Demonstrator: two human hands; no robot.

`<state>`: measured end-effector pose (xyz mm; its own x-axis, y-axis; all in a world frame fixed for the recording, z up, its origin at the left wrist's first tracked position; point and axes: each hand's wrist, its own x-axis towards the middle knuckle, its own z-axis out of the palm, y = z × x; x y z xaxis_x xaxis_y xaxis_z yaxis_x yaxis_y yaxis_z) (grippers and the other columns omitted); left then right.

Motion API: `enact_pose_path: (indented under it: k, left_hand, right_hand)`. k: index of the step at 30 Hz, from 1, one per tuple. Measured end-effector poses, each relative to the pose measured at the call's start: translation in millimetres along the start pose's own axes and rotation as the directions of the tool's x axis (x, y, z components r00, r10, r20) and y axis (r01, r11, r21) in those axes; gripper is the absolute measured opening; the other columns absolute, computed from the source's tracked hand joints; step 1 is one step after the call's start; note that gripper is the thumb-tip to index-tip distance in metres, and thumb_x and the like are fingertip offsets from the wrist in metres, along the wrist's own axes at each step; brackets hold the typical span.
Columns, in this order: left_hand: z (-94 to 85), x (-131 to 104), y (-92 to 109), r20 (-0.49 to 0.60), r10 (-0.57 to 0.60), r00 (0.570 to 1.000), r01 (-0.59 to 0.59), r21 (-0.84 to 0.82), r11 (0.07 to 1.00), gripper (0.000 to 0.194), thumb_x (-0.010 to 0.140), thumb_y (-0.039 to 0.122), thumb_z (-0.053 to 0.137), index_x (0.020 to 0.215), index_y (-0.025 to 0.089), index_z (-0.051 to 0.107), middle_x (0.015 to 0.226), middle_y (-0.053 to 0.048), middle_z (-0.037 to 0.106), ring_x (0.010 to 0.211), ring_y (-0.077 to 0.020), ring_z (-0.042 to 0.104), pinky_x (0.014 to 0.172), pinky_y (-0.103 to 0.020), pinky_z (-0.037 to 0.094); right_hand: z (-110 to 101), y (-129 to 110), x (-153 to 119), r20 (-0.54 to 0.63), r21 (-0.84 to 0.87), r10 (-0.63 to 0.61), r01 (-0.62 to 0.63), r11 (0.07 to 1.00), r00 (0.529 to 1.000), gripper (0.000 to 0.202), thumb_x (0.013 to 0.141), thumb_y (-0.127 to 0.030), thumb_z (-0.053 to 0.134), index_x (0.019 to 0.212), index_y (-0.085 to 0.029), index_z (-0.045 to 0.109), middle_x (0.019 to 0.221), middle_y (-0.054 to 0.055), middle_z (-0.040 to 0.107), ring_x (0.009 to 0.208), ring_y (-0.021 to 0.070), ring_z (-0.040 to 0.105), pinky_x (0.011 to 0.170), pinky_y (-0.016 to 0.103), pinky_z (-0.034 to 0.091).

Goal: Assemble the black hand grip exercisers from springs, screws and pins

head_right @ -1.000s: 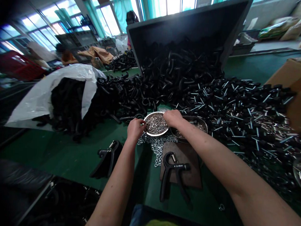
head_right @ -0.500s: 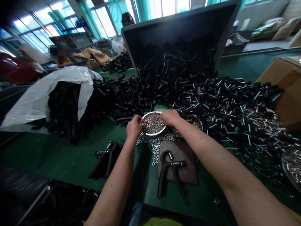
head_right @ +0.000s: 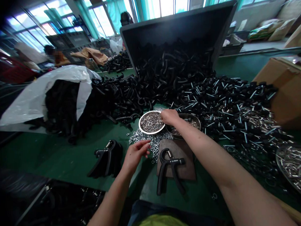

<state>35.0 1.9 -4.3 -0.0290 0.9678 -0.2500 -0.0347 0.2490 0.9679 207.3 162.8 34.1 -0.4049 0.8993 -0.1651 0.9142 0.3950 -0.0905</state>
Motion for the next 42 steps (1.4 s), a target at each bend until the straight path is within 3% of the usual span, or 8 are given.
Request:
enact_pose_path:
  k: [6,12,19,23,29,35,40,42]
  left_hand:
    - [-0.6,-14.3,-8.4,0.003,-0.029,1.000,0.029,0.085,0.996,0.031,0.072,0.044,0.065,0.075,0.015,0.056,0.066,-0.002,0.065,0.055,-0.0136,0.059,0.049,-0.023,0.044]
    - [11.2,-20.3,-16.3,0.090,0.193,0.977,-0.213,0.437,0.874,0.028,0.078,0.042,0.060,0.066,0.017,0.058,0.058,0.003,0.052,0.056,-0.0103,0.048,0.054,-0.022,0.035]
    - [35.7,-23.6,-27.2,0.279,0.279,0.919,-0.395,0.651,0.648,0.019,0.082,0.034,0.060,0.073,0.017,0.059,0.073,0.001,0.058,0.070,-0.0128,0.053,0.064,-0.022,0.036]
    - [42.0,-21.2,-32.1,0.302,0.310,0.901,-0.430,0.706,0.563,0.018,0.083,0.033,0.059,0.075,0.017,0.059,0.075,0.000,0.059,0.072,-0.0132,0.055,0.065,-0.022,0.038]
    - [49.0,-23.5,-33.6,0.335,0.355,0.873,-0.461,0.804,0.376,0.017,0.084,0.034,0.058,0.080,0.017,0.059,0.080,-0.002,0.062,0.072,-0.0136,0.057,0.064,-0.022,0.041]
    - [53.2,-25.3,-39.2,0.569,0.409,0.713,-0.624,0.781,0.003,0.022,0.091,0.031,0.045,0.081,0.017,0.059,0.077,-0.004,0.061,0.073,-0.0163,0.056,0.062,-0.025,0.041]
    - [47.4,-32.5,-35.5,0.582,0.395,0.711,-0.635,0.773,0.005,0.028,0.093,0.036,0.040,0.088,0.019,0.061,0.079,-0.004,0.061,0.075,-0.0150,0.056,0.065,-0.024,0.043]
    - [43.8,-43.5,-31.7,0.561,0.363,0.744,-0.609,0.793,0.025,0.026,0.093,0.033,0.039,0.102,0.022,0.060,0.088,-0.004,0.061,0.082,-0.0159,0.056,0.066,-0.024,0.045]
  right_hand:
    - [2.6,-4.8,1.0,-0.065,0.117,0.039,-0.031,0.993,0.997,0.019,0.079,-0.024,0.054,0.087,-0.016,0.070,0.100,0.012,0.069,0.097,0.0236,0.061,0.080,0.030,0.043]
    - [9.2,-9.8,-35.1,-0.184,0.339,0.059,0.007,0.941,0.981,0.031,0.087,-0.019,0.042,0.115,-0.014,0.055,0.100,0.009,0.066,0.088,0.0150,0.060,0.076,0.026,0.045]
    - [60.0,-7.6,-114.6,-0.057,0.837,0.071,0.008,0.547,0.996,0.026,0.083,-0.023,0.043,0.100,-0.013,0.061,0.078,0.004,0.067,0.056,0.0104,0.058,0.050,0.022,0.046]
    - [84.4,-5.6,-126.2,-0.062,0.761,0.089,-0.011,0.648,0.994,0.020,0.082,-0.028,0.049,0.085,-0.016,0.065,0.069,0.001,0.066,0.056,0.0116,0.059,0.050,0.022,0.045]
    - [83.7,-10.5,-124.2,-0.148,0.568,0.053,0.041,0.822,0.988,0.016,0.084,-0.024,0.050,0.081,-0.018,0.064,0.076,0.003,0.067,0.070,0.0146,0.060,0.065,0.025,0.042]
    - [84.8,-22.6,-136.5,-0.187,0.359,-0.062,0.127,0.925,0.980,0.015,0.085,-0.024,0.052,0.085,-0.017,0.064,0.089,0.009,0.067,0.086,0.0198,0.059,0.073,0.028,0.041]
    - [69.8,-12.2,-159.3,-0.268,0.262,-0.076,0.148,0.954,0.960,0.025,0.090,-0.029,0.045,0.109,-0.024,0.061,0.107,0.004,0.065,0.099,0.0177,0.056,0.083,0.028,0.043]
    - [64.9,5.9,-182.1,-0.331,0.175,0.011,0.050,0.983,0.943,0.032,0.089,-0.030,0.047,0.120,-0.025,0.053,0.113,0.004,0.062,0.102,0.0185,0.055,0.081,0.029,0.044]
